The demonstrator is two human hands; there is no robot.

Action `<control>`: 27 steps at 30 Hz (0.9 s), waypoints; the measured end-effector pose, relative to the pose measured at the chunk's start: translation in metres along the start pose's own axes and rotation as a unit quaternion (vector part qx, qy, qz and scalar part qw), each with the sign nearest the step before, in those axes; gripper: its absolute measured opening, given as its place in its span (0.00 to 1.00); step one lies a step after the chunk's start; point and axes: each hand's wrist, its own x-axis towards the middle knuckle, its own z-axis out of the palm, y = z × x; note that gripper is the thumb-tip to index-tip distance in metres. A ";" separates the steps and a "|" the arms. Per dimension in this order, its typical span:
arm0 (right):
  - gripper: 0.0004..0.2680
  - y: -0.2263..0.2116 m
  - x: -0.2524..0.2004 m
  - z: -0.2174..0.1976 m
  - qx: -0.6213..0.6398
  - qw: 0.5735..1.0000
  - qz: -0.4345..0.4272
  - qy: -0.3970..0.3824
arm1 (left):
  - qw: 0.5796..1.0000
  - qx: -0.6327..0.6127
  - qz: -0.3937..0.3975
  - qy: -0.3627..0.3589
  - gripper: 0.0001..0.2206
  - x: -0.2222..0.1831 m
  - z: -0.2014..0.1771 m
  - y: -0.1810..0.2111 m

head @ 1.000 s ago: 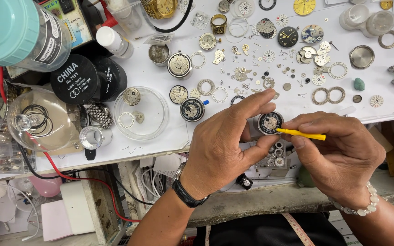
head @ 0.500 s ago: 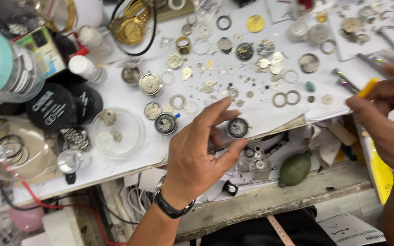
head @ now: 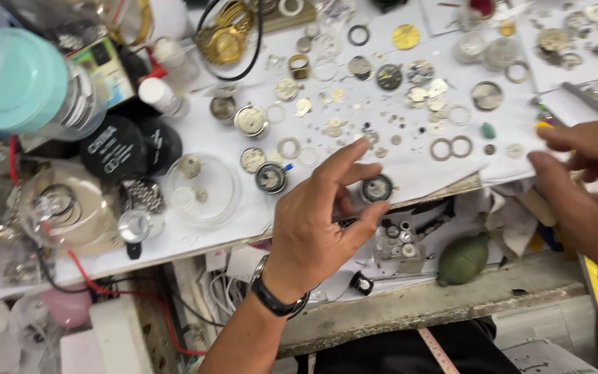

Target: Repairing or assembling a mechanical watch movement using precision tools like tweezers and a screwdriver.

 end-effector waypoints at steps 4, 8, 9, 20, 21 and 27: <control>0.12 -0.044 0.002 0.034 0.162 0.971 -0.175 0.014 | 0.999 -0.021 -0.035 -0.015 0.31 0.000 -0.001 0.002; 0.14 -0.073 0.009 0.054 0.235 0.952 -0.195 -0.012 | 0.999 -0.011 -0.043 -0.020 0.32 0.001 -0.001 0.004; 0.14 -0.073 0.009 0.056 0.236 0.952 -0.195 -0.013 | 0.999 -0.010 -0.045 -0.021 0.32 0.001 -0.002 0.003; 0.13 -0.068 0.011 0.066 0.193 0.969 -0.139 -0.065 | 0.999 -0.011 -0.037 -0.036 0.33 -0.001 -0.001 -0.002; 0.13 -0.067 0.012 0.066 0.193 0.969 -0.138 -0.064 | 0.999 -0.011 -0.036 -0.037 0.33 0.000 -0.001 -0.001; 0.16 -0.072 0.012 0.066 0.233 0.962 -0.126 -0.063 | 0.998 -0.015 -0.043 -0.035 0.32 0.002 -0.001 0.001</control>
